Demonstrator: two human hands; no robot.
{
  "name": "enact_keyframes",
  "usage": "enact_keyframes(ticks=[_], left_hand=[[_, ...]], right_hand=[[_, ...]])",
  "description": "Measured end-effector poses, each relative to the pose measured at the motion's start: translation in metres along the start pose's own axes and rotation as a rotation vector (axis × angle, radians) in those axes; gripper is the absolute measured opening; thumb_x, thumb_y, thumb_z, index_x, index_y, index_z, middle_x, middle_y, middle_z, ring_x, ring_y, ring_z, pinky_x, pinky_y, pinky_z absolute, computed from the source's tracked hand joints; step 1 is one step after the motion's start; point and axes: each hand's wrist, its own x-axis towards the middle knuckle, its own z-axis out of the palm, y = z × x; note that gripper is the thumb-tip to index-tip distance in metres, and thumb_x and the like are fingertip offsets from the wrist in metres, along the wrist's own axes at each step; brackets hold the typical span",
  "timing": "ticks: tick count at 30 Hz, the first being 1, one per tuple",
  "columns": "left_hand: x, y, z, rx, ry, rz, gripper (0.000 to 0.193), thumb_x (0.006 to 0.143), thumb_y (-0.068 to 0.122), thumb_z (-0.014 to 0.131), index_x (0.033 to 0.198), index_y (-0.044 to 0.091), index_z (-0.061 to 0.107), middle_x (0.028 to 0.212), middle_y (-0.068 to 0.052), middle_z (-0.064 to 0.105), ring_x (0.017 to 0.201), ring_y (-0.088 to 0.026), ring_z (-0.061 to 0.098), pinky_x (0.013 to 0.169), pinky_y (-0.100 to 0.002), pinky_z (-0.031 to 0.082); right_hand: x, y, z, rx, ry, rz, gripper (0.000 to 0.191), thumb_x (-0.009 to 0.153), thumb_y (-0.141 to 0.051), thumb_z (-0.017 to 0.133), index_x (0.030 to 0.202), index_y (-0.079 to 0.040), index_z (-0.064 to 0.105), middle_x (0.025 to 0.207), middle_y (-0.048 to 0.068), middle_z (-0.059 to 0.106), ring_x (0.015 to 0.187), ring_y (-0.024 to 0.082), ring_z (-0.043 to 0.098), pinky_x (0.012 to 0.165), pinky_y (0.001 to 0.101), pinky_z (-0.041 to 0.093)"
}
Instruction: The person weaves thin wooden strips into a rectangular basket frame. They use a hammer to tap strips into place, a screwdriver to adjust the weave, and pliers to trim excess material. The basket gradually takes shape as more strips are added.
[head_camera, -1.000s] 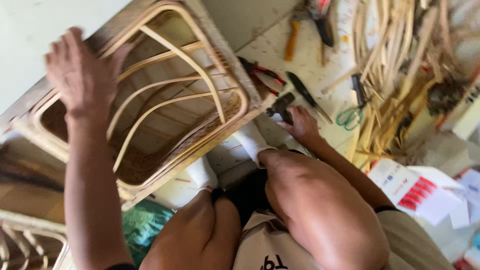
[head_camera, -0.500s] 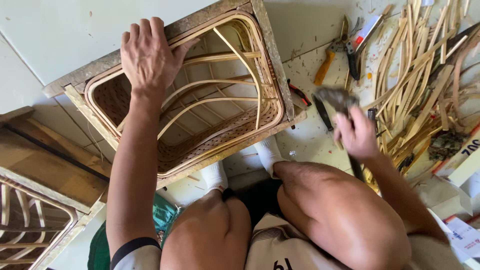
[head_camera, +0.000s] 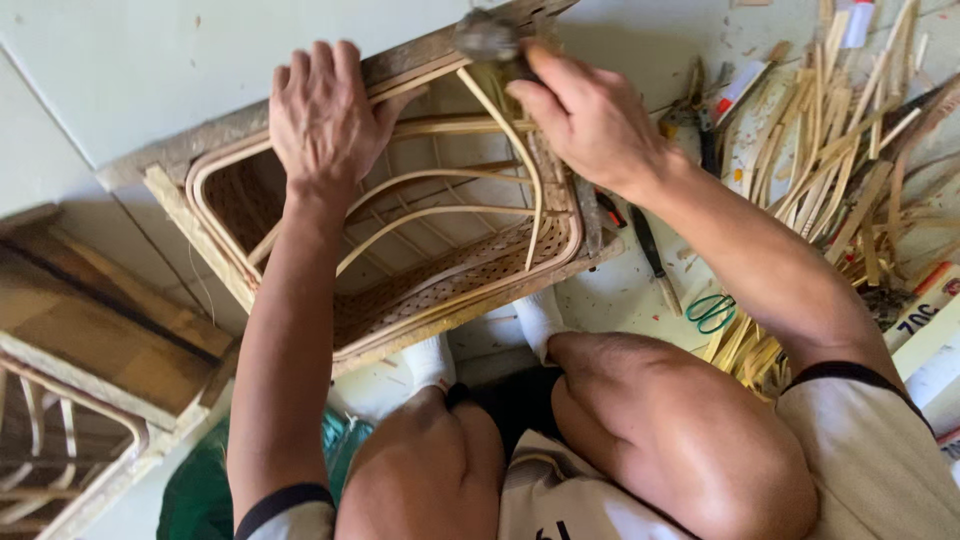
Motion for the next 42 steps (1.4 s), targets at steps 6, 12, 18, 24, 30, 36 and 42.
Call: enact_keyframes(ticks=[6,12,18,24,30,36,42], left_hand=[[0.001,0.002,0.004,-0.012,0.007,0.014,0.079,0.096,0.083,0.065,0.107,0.004,0.061,0.086,-0.007,0.058,0.075,-0.020,0.054,0.069,-0.038,0.048],[0.003,-0.002,0.002,-0.009,0.019,0.045,0.074,0.097,0.076,0.062,0.112,0.004,0.062,0.088,-0.007,0.059,0.075,-0.019,0.054,0.070,-0.037,0.049],[0.003,-0.001,-0.003,-0.122,-0.060,0.007,0.076,0.100,0.079,0.059,0.110,0.004,0.061,0.091,-0.008,0.061,0.080,-0.022,0.055,0.074,-0.040,0.048],[-0.016,-0.035,-0.003,0.074,0.169,-0.062,0.094,0.084,0.097,0.049,0.105,0.006,0.062,0.090,-0.008,0.065,0.081,-0.019,0.059,0.073,-0.037,0.050],[-0.017,-0.048,0.015,-0.088,-0.085,-0.078,0.072,0.097,0.075,0.058,0.102,0.004,0.061,0.091,-0.011,0.065,0.081,-0.023,0.060,0.076,-0.039,0.052],[-0.018,-0.046,0.024,-0.072,0.016,-0.073,0.057,0.093,0.060,0.070,0.102,0.005,0.060,0.095,-0.010,0.066,0.088,-0.024,0.062,0.082,-0.040,0.054],[-0.015,-0.048,0.030,-0.056,0.118,-0.063,0.051,0.092,0.050,0.070,0.111,0.004,0.059,0.098,-0.013,0.066,0.090,-0.025,0.062,0.078,-0.040,0.051]], right_hand=[[0.000,-0.007,-0.016,0.062,0.007,0.080,0.021,0.122,-0.016,0.046,0.130,-0.001,0.059,0.084,0.006,0.065,0.060,0.012,0.059,0.048,0.0248,0.049],[0.006,-0.008,-0.004,0.074,-0.118,0.197,0.021,0.120,-0.020,0.053,0.117,-0.002,0.063,0.067,0.007,0.061,0.047,0.013,0.054,0.037,0.0276,0.042],[0.020,-0.017,0.003,0.083,-0.088,0.073,0.022,0.119,-0.018,0.055,0.126,0.000,0.064,0.071,0.008,0.064,0.052,0.014,0.057,0.042,0.0293,0.046],[0.034,-0.047,-0.006,0.094,-0.014,-0.035,0.020,0.123,-0.017,0.056,0.127,0.002,0.061,0.082,0.011,0.068,0.064,0.015,0.063,0.057,0.0330,0.052],[0.043,-0.058,0.027,0.108,0.001,-0.170,0.026,0.119,-0.016,0.058,0.136,0.004,0.060,0.100,0.016,0.071,0.056,0.014,0.054,0.047,0.0243,0.048],[0.050,-0.051,0.057,0.052,-0.102,-0.146,0.031,0.114,-0.015,0.057,0.140,0.001,0.059,0.079,0.009,0.064,0.053,0.016,0.050,0.053,0.0356,0.046],[0.061,-0.062,0.053,0.050,-0.130,-0.202,0.031,0.118,-0.015,0.059,0.141,0.005,0.060,0.092,0.013,0.069,0.059,0.015,0.055,0.049,0.0256,0.049]])
